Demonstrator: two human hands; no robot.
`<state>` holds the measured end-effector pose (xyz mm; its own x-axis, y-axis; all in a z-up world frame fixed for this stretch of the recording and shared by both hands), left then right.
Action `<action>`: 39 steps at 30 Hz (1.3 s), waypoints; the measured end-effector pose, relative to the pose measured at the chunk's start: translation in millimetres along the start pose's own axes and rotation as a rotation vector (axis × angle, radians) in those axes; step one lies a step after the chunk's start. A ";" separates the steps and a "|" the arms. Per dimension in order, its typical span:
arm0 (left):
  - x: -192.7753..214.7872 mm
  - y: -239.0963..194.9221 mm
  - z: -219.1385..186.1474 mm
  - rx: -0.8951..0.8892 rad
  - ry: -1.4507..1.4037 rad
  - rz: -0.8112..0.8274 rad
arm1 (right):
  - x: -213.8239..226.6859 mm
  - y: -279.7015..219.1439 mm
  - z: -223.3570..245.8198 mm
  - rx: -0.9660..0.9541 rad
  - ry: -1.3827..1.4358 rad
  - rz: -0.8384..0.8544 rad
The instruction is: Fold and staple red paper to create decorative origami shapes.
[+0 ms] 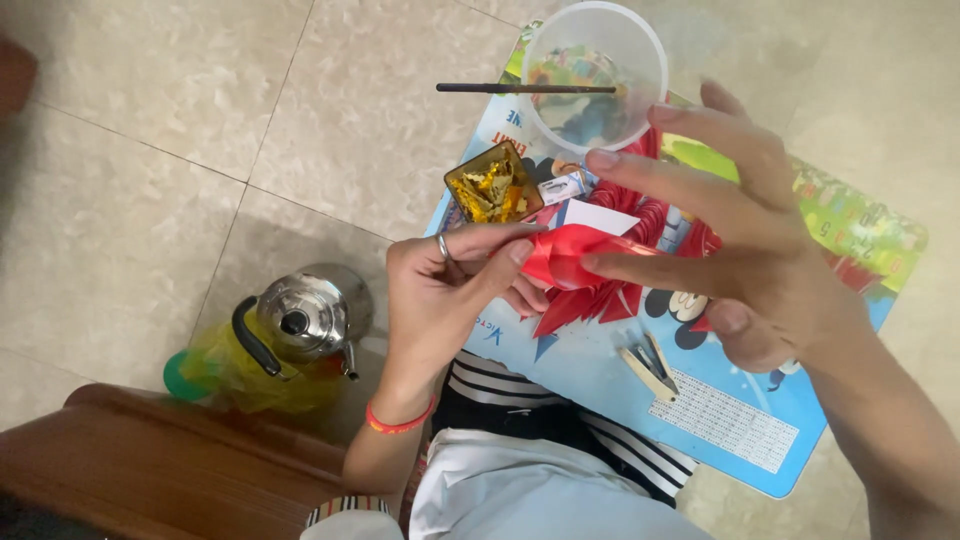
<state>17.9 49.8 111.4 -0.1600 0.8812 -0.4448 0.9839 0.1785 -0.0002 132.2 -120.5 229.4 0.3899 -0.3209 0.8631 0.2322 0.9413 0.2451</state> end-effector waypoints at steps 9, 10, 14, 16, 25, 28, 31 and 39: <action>8.0 -8.1 -4.6 -0.029 -0.011 -0.001 | 7.6 -21.4 -2.8 -0.034 -0.050 0.004; 8.0 -8.0 -5.2 -0.028 -0.012 -0.003 | 8.0 -21.5 -1.3 -0.034 -0.049 0.005; 7.4 -7.4 -4.3 -0.008 -0.003 0.013 | 9.7 -20.1 2.2 -0.071 -0.026 -0.030; 5.8 -7.3 -4.6 -0.006 -0.012 0.024 | 9.2 -16.5 3.3 -0.072 -0.019 -0.042; -0.9 -9.8 -8.1 -0.031 -0.014 0.063 | -2.3 1.2 8.1 0.047 0.020 0.042; -1.0 -8.6 -7.6 -0.025 -0.021 0.073 | -2.6 -2.9 6.5 0.045 0.025 0.050; 0.9 -9.7 -6.7 -0.038 -0.015 0.061 | 1.0 -13.0 1.9 0.017 0.014 0.036; 7.0 -11.2 -5.3 -0.028 -0.015 0.028 | 14.1 -22.5 10.2 -0.125 -0.046 -0.024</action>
<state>5.4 56.3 113.0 -0.1310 0.8793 -0.4579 0.9853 0.1664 0.0376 123.3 -145.1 240.6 0.3426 -0.3354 0.8776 0.3513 0.9121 0.2114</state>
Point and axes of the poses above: each hand's wrist, its own y-axis towards the middle knuckle, its own x-axis out of the back of the hand, z = x × y, the point moved 3 cm from there along y, towards the middle knuckle, and after that the axes turned 7 degrees about z, right-handed, at the moved point
